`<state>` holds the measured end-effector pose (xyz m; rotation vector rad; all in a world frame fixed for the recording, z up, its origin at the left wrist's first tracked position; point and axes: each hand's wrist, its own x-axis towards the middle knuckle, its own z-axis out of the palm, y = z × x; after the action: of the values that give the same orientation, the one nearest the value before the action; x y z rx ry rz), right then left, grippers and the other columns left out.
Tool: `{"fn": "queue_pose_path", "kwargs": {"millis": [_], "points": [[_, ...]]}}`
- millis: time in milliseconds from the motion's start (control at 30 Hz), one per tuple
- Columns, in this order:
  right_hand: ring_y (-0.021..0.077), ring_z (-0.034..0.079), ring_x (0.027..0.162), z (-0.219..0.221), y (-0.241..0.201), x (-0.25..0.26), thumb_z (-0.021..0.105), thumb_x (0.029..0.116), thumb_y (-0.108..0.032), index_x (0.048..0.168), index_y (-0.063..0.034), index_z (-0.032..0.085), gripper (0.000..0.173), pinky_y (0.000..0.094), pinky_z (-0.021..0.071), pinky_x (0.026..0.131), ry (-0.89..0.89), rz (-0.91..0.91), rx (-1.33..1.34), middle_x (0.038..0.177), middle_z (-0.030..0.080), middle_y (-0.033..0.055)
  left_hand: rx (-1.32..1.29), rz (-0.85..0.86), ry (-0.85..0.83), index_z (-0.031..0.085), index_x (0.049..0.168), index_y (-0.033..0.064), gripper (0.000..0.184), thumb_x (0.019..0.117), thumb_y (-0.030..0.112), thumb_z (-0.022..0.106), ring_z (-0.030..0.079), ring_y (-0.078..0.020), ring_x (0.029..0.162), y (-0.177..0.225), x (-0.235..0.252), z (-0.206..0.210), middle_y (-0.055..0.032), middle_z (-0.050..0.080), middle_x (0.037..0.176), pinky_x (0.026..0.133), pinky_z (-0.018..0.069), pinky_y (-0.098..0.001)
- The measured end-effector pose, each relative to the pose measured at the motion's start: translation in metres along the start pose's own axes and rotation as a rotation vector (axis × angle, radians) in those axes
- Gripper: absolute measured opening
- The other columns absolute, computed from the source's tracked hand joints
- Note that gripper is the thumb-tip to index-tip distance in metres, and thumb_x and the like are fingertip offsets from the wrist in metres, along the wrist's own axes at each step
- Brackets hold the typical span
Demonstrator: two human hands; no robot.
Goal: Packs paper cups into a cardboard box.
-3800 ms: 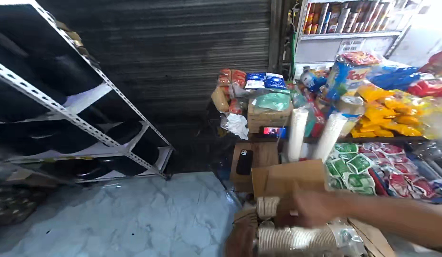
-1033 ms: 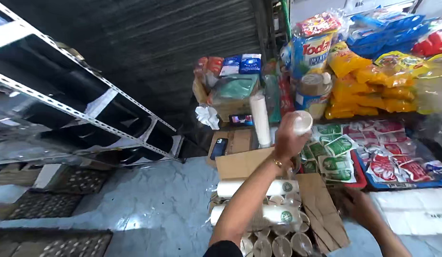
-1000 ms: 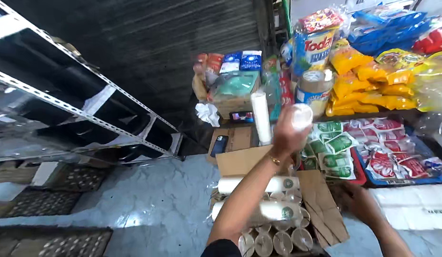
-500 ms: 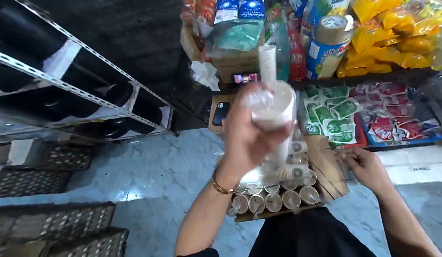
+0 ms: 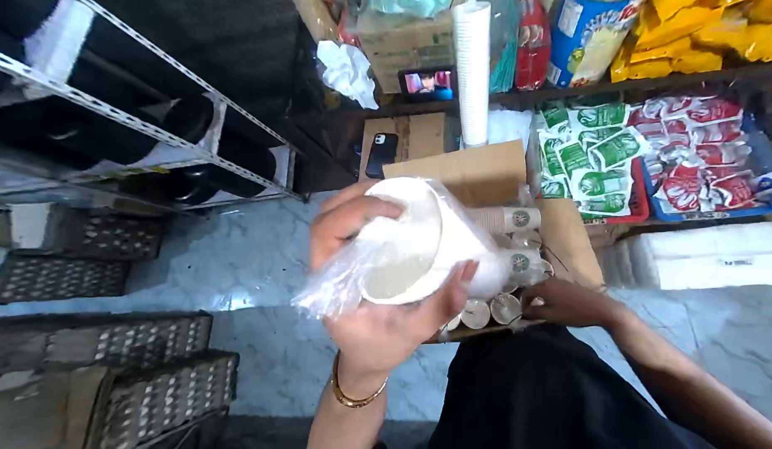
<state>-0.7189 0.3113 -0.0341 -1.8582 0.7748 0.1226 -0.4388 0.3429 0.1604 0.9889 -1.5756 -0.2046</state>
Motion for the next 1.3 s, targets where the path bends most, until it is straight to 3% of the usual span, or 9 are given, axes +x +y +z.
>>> {"fn": "queue_pose_path", "kwargs": {"millis": [67,167,300,433,667,867,1033,1167,1300], "points": [[0.0401,0.066,0.112,0.032,0.008,0.017,0.063,0.0999,-0.021,0.112,-0.0018,0.072,0.024,0.0657,0.0479,0.099,-0.044,-0.034,-0.107,0.119,0.07,0.0205,0.011,-0.052,0.007,0.058,0.124,0.0186,0.06,0.0767,0.036,0.089,0.057,-0.0067,0.122,-0.004,-0.019,0.002,0.0093,0.06,0.125,0.103,0.0515,-0.0278],[0.0454,0.062,0.117,0.053,0.001,0.028,0.059,0.1015,-0.022,0.117,-0.002,0.07,0.027,0.0693,0.0481,0.095,-0.126,0.127,-0.259,0.136,0.061,0.0213,0.068,-0.14,0.032,0.059,0.123,0.0186,0.06,0.0762,0.039,0.09,0.058,-0.01,0.121,-0.011,-0.054,0.015,0.0043,0.06,0.126,0.1,0.0541,-0.0305],[0.0462,0.064,0.114,0.058,-0.001,0.031,0.059,0.102,-0.023,0.119,-0.0019,0.069,0.029,0.0683,0.0506,0.091,-0.128,0.188,-0.275,0.139,0.059,0.021,0.098,-0.188,0.083,0.062,0.121,0.0128,0.061,0.0735,0.038,0.092,0.063,-0.0141,0.115,-0.009,-0.079,0.024,-0.002,0.063,0.123,0.095,0.0579,-0.0319],[0.0454,0.066,0.109,0.06,0.002,0.035,0.059,0.1018,-0.023,0.117,-0.0037,0.07,0.027,0.0666,0.053,0.089,-0.096,0.147,-0.267,0.149,0.052,0.019,0.122,-0.188,0.159,0.061,0.123,0.0171,0.062,0.0735,0.037,0.092,0.062,-0.011,0.117,-0.005,-0.079,0.007,0.0034,0.063,0.124,0.096,0.0573,-0.03],[0.0488,0.065,0.108,0.058,-0.002,0.04,0.062,0.0988,-0.024,0.117,-0.0034,0.07,0.029,0.071,0.0506,0.087,-0.144,0.198,-0.385,0.13,0.063,0.0243,0.047,-0.291,0.326,0.058,0.124,0.0203,0.062,0.0718,0.021,0.091,0.064,-0.0103,0.113,-0.014,-0.092,-0.008,0.0067,0.063,0.122,0.095,0.0579,-0.0297],[0.0442,0.062,0.117,0.045,0.016,0.027,0.062,0.1003,-0.028,0.115,-0.0046,0.071,0.029,0.0678,0.0491,0.094,-0.246,0.176,-0.376,0.134,0.062,0.0207,-0.036,-0.338,0.36,0.058,0.123,0.0155,0.06,0.0728,0.016,0.09,0.067,-0.0141,0.107,-0.021,-0.107,0.0,0.0017,0.065,0.119,0.091,0.0605,-0.0327],[0.0422,0.063,0.116,0.047,0.039,0.022,0.063,0.0995,-0.026,0.11,-0.0042,0.074,0.027,0.0655,0.0487,0.097,-0.175,0.064,-0.258,0.127,0.065,0.0215,-0.009,-0.378,0.424,0.054,0.126,0.0078,0.059,0.0768,0.012,0.087,0.066,-0.0137,0.107,-0.036,-0.124,-0.001,-0.0004,0.065,0.119,0.093,0.0599,-0.0336],[0.0414,0.061,0.119,0.045,0.04,0.023,0.064,0.0997,-0.026,0.112,-0.0046,0.074,0.026,0.0645,0.0473,0.1,-0.183,0.07,-0.22,0.129,0.064,0.0211,0.036,-0.527,0.504,0.05,0.124,-0.0019,0.053,0.0823,0.008,0.081,0.069,-0.0149,0.101,-0.054,-0.144,-0.017,-0.0054,0.066,0.113,0.087,0.0618,-0.0345],[0.0412,0.059,0.126,0.047,0.04,0.024,0.067,0.0978,-0.023,0.106,-0.0033,0.075,0.023,0.0652,0.0464,0.103,-0.12,0.019,-0.19,0.146,0.056,0.0178,0.116,-0.553,0.524,0.049,0.126,-0.004,0.054,0.0818,0.006,0.08,0.068,-0.013,0.102,-0.061,-0.16,-0.035,-0.0051,0.065,0.115,0.088,0.0614,-0.0331]]}}
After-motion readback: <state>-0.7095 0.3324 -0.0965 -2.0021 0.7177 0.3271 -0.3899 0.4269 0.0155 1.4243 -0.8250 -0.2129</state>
